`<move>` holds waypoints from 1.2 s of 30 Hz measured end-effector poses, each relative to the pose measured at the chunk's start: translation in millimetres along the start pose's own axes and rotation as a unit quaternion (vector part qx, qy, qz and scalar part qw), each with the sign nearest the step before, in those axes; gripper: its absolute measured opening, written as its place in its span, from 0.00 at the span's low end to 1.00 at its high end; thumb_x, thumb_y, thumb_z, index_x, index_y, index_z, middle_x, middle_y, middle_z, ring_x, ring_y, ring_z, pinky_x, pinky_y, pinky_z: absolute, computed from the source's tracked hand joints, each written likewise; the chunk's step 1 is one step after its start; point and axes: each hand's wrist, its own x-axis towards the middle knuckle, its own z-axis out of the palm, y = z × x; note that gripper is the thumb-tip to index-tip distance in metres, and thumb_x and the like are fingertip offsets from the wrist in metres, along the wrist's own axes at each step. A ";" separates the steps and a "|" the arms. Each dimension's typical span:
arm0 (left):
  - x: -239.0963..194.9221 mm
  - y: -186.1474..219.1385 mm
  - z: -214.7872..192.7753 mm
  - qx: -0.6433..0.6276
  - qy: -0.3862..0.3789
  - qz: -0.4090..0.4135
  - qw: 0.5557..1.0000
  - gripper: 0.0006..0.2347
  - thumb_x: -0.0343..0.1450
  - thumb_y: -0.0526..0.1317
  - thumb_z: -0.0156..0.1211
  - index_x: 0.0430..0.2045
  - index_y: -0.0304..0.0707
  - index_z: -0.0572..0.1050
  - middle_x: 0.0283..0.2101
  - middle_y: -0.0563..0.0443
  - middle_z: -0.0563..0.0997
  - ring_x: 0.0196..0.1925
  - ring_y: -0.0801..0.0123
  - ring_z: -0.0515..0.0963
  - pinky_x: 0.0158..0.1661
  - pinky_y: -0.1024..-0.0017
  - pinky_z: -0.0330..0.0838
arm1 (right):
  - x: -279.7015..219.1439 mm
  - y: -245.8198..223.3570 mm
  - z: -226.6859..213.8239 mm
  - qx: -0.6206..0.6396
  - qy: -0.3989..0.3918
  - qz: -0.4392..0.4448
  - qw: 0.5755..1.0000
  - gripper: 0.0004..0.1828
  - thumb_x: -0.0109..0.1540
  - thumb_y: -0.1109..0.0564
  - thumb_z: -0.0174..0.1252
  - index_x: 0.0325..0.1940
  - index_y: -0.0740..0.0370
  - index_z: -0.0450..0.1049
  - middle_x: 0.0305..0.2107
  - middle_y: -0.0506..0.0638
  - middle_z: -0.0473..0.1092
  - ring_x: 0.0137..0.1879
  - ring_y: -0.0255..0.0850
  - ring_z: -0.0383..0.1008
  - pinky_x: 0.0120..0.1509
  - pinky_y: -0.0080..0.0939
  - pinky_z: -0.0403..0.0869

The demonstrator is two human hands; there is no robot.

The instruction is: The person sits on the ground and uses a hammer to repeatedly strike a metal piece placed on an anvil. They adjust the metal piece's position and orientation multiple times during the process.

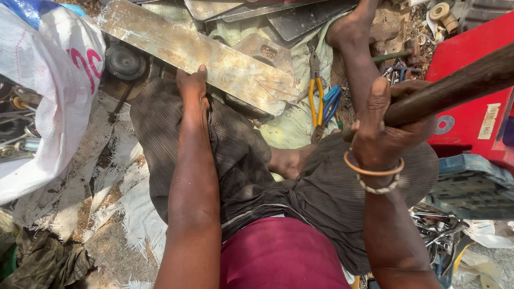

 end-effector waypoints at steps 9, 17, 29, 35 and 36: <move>31.1 -3.3 19.5 0.010 -0.005 0.074 0.997 0.23 0.69 0.36 0.66 0.56 0.22 0.68 0.52 0.35 0.79 0.49 0.59 0.80 0.47 0.67 0.73 | -61.9 125.2 -3.6 -0.030 -0.220 0.402 0.888 0.15 0.61 0.56 0.66 0.44 0.63 0.68 0.18 0.47 0.65 0.16 0.31 0.62 0.18 0.34 0.62; 37.7 -49.4 9.2 0.127 -0.032 -0.008 0.991 0.18 0.74 0.46 0.65 0.44 0.22 0.77 0.39 0.43 0.82 0.36 0.65 0.77 0.32 0.67 0.70 | -126.1 140.6 -29.5 0.135 -0.130 0.609 0.771 0.14 0.60 0.61 0.66 0.38 0.59 0.64 0.16 0.40 0.62 0.15 0.26 0.59 0.15 0.27 0.61; 47.6 12.3 22.1 -0.146 -0.095 0.032 0.984 0.13 0.76 0.42 0.57 0.50 0.32 0.70 0.47 0.44 0.78 0.42 0.69 0.84 0.36 0.71 0.85 | -170.0 179.4 -20.2 0.109 -0.199 0.648 0.727 0.10 0.60 0.60 0.64 0.41 0.59 0.69 0.21 0.46 0.71 0.20 0.32 0.69 0.20 0.33 0.71; 37.5 36.2 3.8 0.196 -0.029 0.098 0.975 0.11 0.73 0.45 0.61 0.29 0.35 0.81 0.28 0.52 0.84 0.29 0.69 0.81 0.36 0.61 0.76 | -166.0 191.1 -9.9 -0.011 -0.216 0.562 0.798 0.23 0.57 0.61 0.68 0.52 0.66 0.68 0.33 0.55 0.74 0.32 0.41 0.76 0.35 0.40 0.76; 34.1 39.9 -7.3 0.296 0.020 0.135 0.946 0.12 0.73 0.46 0.61 0.25 0.40 0.84 0.28 0.57 0.86 0.30 0.72 0.82 0.38 0.62 0.77 | -165.9 189.6 -13.5 -0.024 -0.201 0.530 0.824 0.26 0.56 0.60 0.68 0.54 0.66 0.67 0.37 0.55 0.73 0.36 0.41 0.76 0.40 0.40 0.77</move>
